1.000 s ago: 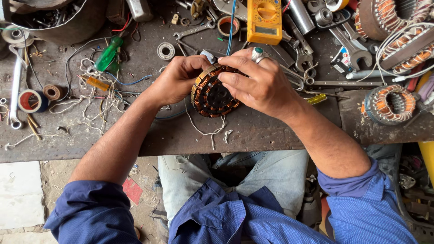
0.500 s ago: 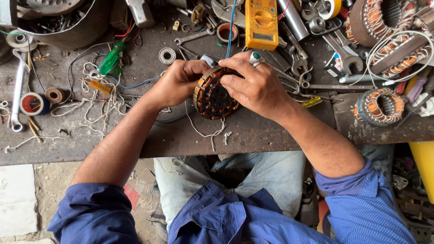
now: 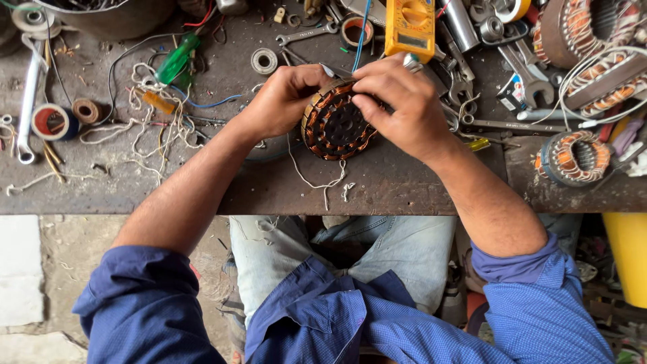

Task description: The person sits at a workbench and manipulates a circular copper-wound electrical component, likely a stator. They use their hands to adjust and arrange the copper windings and connect a blue wire to the component.

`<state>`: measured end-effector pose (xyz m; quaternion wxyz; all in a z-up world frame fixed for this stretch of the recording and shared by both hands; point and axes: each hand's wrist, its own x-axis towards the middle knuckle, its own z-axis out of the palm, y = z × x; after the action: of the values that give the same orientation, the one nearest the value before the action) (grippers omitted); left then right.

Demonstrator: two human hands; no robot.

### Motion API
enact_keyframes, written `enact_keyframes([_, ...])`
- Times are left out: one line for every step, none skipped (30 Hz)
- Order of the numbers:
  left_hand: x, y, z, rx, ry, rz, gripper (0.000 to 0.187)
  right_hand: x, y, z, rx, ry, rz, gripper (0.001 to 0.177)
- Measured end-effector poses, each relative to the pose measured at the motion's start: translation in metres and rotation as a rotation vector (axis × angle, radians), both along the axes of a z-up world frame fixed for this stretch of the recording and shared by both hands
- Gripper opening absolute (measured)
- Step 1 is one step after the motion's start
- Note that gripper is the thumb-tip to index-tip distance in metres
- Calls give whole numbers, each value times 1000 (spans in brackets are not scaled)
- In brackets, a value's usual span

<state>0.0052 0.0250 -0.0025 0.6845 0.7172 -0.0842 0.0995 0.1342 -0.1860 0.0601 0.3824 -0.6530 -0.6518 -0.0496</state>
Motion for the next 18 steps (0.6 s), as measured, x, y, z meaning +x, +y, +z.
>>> enact_keyframes([1, 0, 0, 2, -50, -16, 2, 1, 0, 2, 11, 71, -2, 16])
enact_keyframes([0, 0, 0, 6, -38, -7, 1, 0, 0, 3, 21, 146, -4, 15])
enact_keyframes([-1, 0, -1, 10, -25, 3, 1, -1, 1, 3, 83, 55, -63, 15])
enact_keyframes([-1, 0, -2, 14, -12, 12, 2, 0, 2, 3, 147, -36, -123, 15])
enact_keyframes([-1, 0, -3, 34, -2, 23, 3, 0, 3, 2, 211, -126, -182, 15])
enact_keyframes([0, 1, -3, 54, 11, 33, 4, -1, 2, 2, 196, -129, -196, 15])
enact_keyframes([-1, 0, -4, 73, 23, 43, 5, -2, 0, 2, 181, -132, -210, 14])
enact_keyframes([0, 0, -5, 55, 24, 38, 4, -2, -1, 2, 167, -135, -225, 14])
enact_keyframes([1, 0, -5, 37, 24, 33, 4, -2, -2, 2, 121, -119, -162, 14])
enact_keyframes([1, 0, -5, 22, 25, 27, 5, -3, -2, 0, 78, -101, -99, 14])
enact_keyframes([1, 1, -5, 11, 24, 31, 5, -3, -2, -1, 34, -84, -37, 14])
enact_keyframes([2, -1, -5, -2, 24, 29, 6, -4, -2, -2, 6, -123, -22, 18])
enact_keyframes([1, -2, -6, -14, 25, 27, 6, -7, -2, -4, -22, -163, -7, 21])
enact_keyframes([2, -2, -5, 4, 18, 41, 6, -9, -1, -7, -48, -206, 4, 25])
enact_keyframes([1, -2, -5, 22, 12, 55, 6, -11, 0, -9, -43, -183, 6, 28])
enact_keyframes([0, -3, -4, 38, 4, 64, 6, -13, 0, -11, -41, -161, 3, 30])
enact_keyframes([0, -3, -4, 88, 6, 85, 6, -15, 0, -12, -38, -138, -1, 33])
enact_keyframes([-1, -2, -2, 139, 6, 108, 6, -15, 0, -12, -30, -139, -8, 33])
